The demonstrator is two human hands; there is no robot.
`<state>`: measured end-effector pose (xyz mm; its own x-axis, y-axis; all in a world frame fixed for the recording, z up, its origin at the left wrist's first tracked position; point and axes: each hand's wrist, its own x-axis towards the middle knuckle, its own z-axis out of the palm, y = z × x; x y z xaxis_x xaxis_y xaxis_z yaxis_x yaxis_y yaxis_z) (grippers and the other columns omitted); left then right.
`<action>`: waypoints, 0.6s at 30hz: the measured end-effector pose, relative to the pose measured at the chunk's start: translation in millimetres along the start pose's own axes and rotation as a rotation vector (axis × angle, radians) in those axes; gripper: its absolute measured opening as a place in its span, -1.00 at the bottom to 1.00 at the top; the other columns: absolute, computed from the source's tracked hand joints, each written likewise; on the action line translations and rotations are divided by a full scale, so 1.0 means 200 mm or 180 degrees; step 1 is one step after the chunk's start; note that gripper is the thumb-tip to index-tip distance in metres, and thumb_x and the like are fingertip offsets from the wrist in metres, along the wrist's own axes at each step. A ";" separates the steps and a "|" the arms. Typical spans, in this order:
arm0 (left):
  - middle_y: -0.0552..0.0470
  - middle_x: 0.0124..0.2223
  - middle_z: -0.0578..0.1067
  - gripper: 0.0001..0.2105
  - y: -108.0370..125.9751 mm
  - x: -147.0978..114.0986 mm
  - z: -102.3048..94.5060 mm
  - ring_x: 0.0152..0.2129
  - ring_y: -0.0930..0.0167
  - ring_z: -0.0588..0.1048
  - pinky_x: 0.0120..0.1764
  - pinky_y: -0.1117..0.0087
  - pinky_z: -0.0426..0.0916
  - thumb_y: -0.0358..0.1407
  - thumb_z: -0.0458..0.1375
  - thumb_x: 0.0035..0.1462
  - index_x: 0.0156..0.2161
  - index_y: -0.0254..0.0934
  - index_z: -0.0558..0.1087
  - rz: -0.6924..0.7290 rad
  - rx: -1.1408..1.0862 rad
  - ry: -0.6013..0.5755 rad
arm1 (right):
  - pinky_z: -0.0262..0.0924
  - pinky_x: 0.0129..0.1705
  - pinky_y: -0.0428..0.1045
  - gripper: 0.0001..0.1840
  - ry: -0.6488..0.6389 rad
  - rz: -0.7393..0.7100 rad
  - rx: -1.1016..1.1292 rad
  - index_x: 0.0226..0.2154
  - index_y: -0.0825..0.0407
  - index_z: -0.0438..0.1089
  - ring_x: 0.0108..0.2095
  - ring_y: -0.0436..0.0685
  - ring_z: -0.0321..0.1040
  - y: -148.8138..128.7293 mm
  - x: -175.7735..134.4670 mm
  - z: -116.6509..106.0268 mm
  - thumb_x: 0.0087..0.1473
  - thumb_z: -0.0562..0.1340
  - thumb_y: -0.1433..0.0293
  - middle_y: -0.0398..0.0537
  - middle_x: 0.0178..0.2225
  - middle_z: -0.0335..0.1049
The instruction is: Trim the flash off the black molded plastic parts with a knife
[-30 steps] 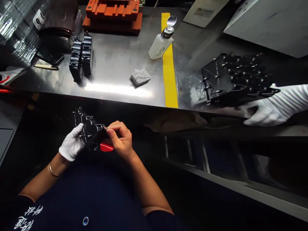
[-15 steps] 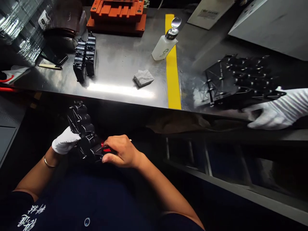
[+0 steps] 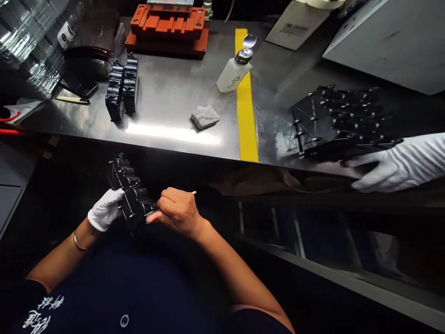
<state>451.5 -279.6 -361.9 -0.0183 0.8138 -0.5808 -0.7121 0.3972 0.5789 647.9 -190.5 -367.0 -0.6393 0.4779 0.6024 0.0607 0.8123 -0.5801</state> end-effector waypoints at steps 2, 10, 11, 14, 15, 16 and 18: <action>-0.08 -0.27 0.60 -0.66 -0.01 0.00 0.00 -0.35 0.30 0.57 -0.24 0.33 0.47 -0.24 0.38 -0.13 -0.22 -0.38 0.55 -0.0016 0.0021 0.0061 | -0.06 -0.56 -0.09 -0.49 0.0079 0.0081 -0.0095 -0.59 0.06 0.23 -0.61 -0.06 0.09 0.00 0.01 0.00 0.18 0.06 0.03 -0.14 -0.65 0.20; 0.00 -0.34 0.58 -0.65 -0.01 0.02 -0.01 -0.42 0.42 0.54 -0.29 0.45 0.45 -0.25 0.43 -0.20 -0.25 -0.36 0.55 -0.0049 -0.0251 0.0102 | -0.06 -0.58 -0.09 -0.49 -0.0027 0.0269 0.0416 -0.62 0.05 0.22 -0.62 -0.07 0.07 0.01 0.02 -0.03 0.22 0.05 0.08 -0.16 -0.66 0.15; 0.00 -0.36 0.57 -0.61 -0.01 0.02 -0.01 -0.43 0.42 0.54 -0.31 0.44 0.45 -0.21 0.42 -0.18 -0.21 -0.36 0.55 -0.0207 -0.0301 -0.0019 | -0.02 -0.57 -0.10 -0.52 0.0049 0.0338 0.0738 -0.59 0.05 0.25 -0.62 -0.07 0.10 0.03 0.02 -0.03 0.21 0.08 0.09 -0.17 -0.65 0.17; 0.04 -0.51 0.49 -0.41 0.02 0.02 -0.01 -0.64 0.47 0.45 -0.58 0.50 0.35 0.04 0.25 -0.03 0.01 -0.36 0.45 -0.0956 -0.0488 -0.0864 | 0.05 -0.56 -0.11 -0.69 0.0532 0.0922 0.1233 -0.40 0.03 0.39 -0.58 -0.07 0.17 0.09 0.01 -0.05 0.07 0.25 0.11 -0.12 -0.48 0.36; 0.06 -0.57 0.44 -0.36 0.02 0.03 -0.01 -0.72 0.50 0.38 -0.67 0.53 0.26 0.09 0.16 0.03 0.07 -0.38 0.40 -0.1209 -0.0526 -0.1199 | 0.07 -0.57 -0.11 -0.67 0.0612 0.1185 0.1282 -0.29 0.01 0.42 -0.56 -0.07 0.20 0.11 0.01 -0.05 -0.02 0.33 0.12 -0.07 -0.36 0.42; 0.08 -0.62 0.40 -0.33 0.02 0.03 0.00 -0.79 0.51 0.31 -0.73 0.54 0.17 0.12 0.09 0.08 0.11 -0.41 0.37 -0.1424 -0.0527 -0.1477 | 0.11 -0.56 -0.11 -0.56 0.0553 0.1406 0.1370 -0.18 -0.02 0.42 -0.54 -0.06 0.24 0.13 0.01 -0.06 -0.11 0.39 0.13 -0.02 -0.23 0.45; 0.06 -0.66 0.40 -0.31 0.01 0.04 0.01 -0.84 0.50 0.25 -0.78 0.53 0.08 0.13 0.00 0.12 0.10 -0.47 0.36 -0.1848 -0.0383 -0.1770 | 0.21 -0.51 -0.09 -0.38 0.0096 0.1650 0.1714 -0.05 -0.06 0.39 -0.44 0.00 0.36 0.15 0.01 -0.06 -0.20 0.44 0.15 0.04 -0.09 0.45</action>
<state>452.0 -271.8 -363.1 0.7060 0.5964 -0.3820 -0.5721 0.7981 0.1890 657.4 -161.2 -377.7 -0.6091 0.7702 0.1890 -0.0401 0.2081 -0.9773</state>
